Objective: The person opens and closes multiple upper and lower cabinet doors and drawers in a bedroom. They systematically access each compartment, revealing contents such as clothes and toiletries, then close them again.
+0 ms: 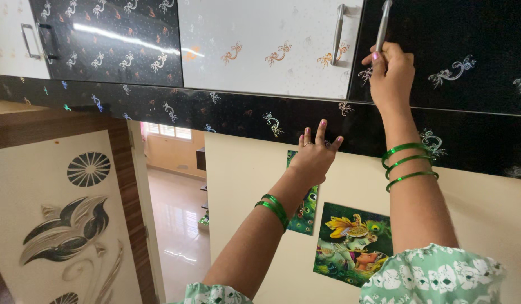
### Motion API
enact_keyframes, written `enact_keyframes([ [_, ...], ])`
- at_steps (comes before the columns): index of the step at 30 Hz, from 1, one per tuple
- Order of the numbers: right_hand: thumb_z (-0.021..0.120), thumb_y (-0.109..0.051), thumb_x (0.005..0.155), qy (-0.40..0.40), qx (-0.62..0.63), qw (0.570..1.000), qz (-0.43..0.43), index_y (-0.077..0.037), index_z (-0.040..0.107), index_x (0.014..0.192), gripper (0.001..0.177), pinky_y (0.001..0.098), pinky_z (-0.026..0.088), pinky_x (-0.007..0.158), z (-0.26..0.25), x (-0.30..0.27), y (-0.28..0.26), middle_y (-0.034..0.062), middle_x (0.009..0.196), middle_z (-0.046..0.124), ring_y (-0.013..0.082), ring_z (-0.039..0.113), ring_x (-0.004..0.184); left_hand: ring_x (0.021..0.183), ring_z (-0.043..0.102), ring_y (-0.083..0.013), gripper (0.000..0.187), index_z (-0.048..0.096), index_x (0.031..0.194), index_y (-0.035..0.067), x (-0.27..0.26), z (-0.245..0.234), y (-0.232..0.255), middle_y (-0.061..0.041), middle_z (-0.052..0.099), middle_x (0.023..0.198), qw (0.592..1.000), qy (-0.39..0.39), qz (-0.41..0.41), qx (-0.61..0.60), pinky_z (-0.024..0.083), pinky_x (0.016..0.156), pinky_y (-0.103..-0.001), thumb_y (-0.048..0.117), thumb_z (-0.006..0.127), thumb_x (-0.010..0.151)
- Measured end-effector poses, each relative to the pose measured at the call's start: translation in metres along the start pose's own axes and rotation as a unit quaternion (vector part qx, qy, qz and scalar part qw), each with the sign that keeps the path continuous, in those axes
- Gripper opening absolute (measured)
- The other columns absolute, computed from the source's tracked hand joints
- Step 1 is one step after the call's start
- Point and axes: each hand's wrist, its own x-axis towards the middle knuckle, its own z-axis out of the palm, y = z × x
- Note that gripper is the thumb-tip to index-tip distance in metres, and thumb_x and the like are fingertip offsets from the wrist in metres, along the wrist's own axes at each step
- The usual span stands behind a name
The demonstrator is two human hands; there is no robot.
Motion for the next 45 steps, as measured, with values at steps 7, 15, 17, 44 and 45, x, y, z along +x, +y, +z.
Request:
enact_keyframes([
  [7,0.058,-0.009,0.112,0.005,0.031,0.999,-0.007,-0.005,0.064,0.125,0.015,0.0369,0.046,0.091,-0.001,-0.003,0.000,0.0015,0.104,0.077,0.0184,0.055,0.097,0.143,0.025,-0.0632,0.102,0.024,0.161,0.023,-0.001,-0.003,0.000,-0.035,-0.002,0.164,1.000,-0.013,-0.004,-0.006,0.032,0.115,-0.063,0.018,0.082,0.077],
  [15,0.059,-0.014,0.113,0.003,-0.127,0.987,-0.099,-0.004,0.046,0.153,0.043,0.0511,0.039,0.119,-0.023,-0.121,-0.004,0.0185,0.151,0.049,0.0382,0.047,0.139,0.142,0.025,-0.0649,0.099,0.028,0.161,0.020,0.000,0.004,-0.001,-0.038,-0.001,0.163,1.000,0.023,0.005,-0.012,0.036,0.112,-0.061,0.017,0.081,0.077],
  [17,0.061,-0.022,0.109,-0.073,-0.226,0.966,-0.099,-0.008,0.042,0.158,0.054,0.0587,0.032,0.119,-0.035,-0.152,0.002,0.0220,0.160,0.040,0.0425,0.036,0.148,0.142,0.026,-0.0651,0.098,0.030,0.161,0.019,0.001,0.007,-0.002,-0.038,0.000,0.162,0.999,0.038,0.007,-0.011,0.037,0.112,-0.061,0.017,0.081,0.077],
  [44,0.064,-0.010,0.092,-0.284,-0.323,0.872,0.236,-0.010,0.057,0.140,0.048,0.0596,0.022,0.119,-0.408,-0.286,-0.234,0.0283,0.164,0.022,0.0491,0.012,0.152,0.151,0.022,-0.0526,0.092,0.037,0.163,0.038,0.047,0.103,-0.036,-0.022,0.011,0.175,0.989,0.141,-0.036,0.024,0.007,0.123,-0.063,0.042,0.073,0.079],
  [45,0.064,-0.009,0.094,-0.235,-0.352,0.879,0.222,-0.009,0.062,0.135,0.041,0.0562,0.025,0.120,-0.435,-0.275,-0.229,0.0247,0.159,0.036,0.0448,0.025,0.150,0.149,0.025,-0.0534,0.100,0.038,0.166,0.036,0.047,0.106,-0.037,-0.024,0.017,0.176,0.985,0.170,-0.035,0.012,0.007,0.123,-0.065,0.041,0.075,0.073],
])
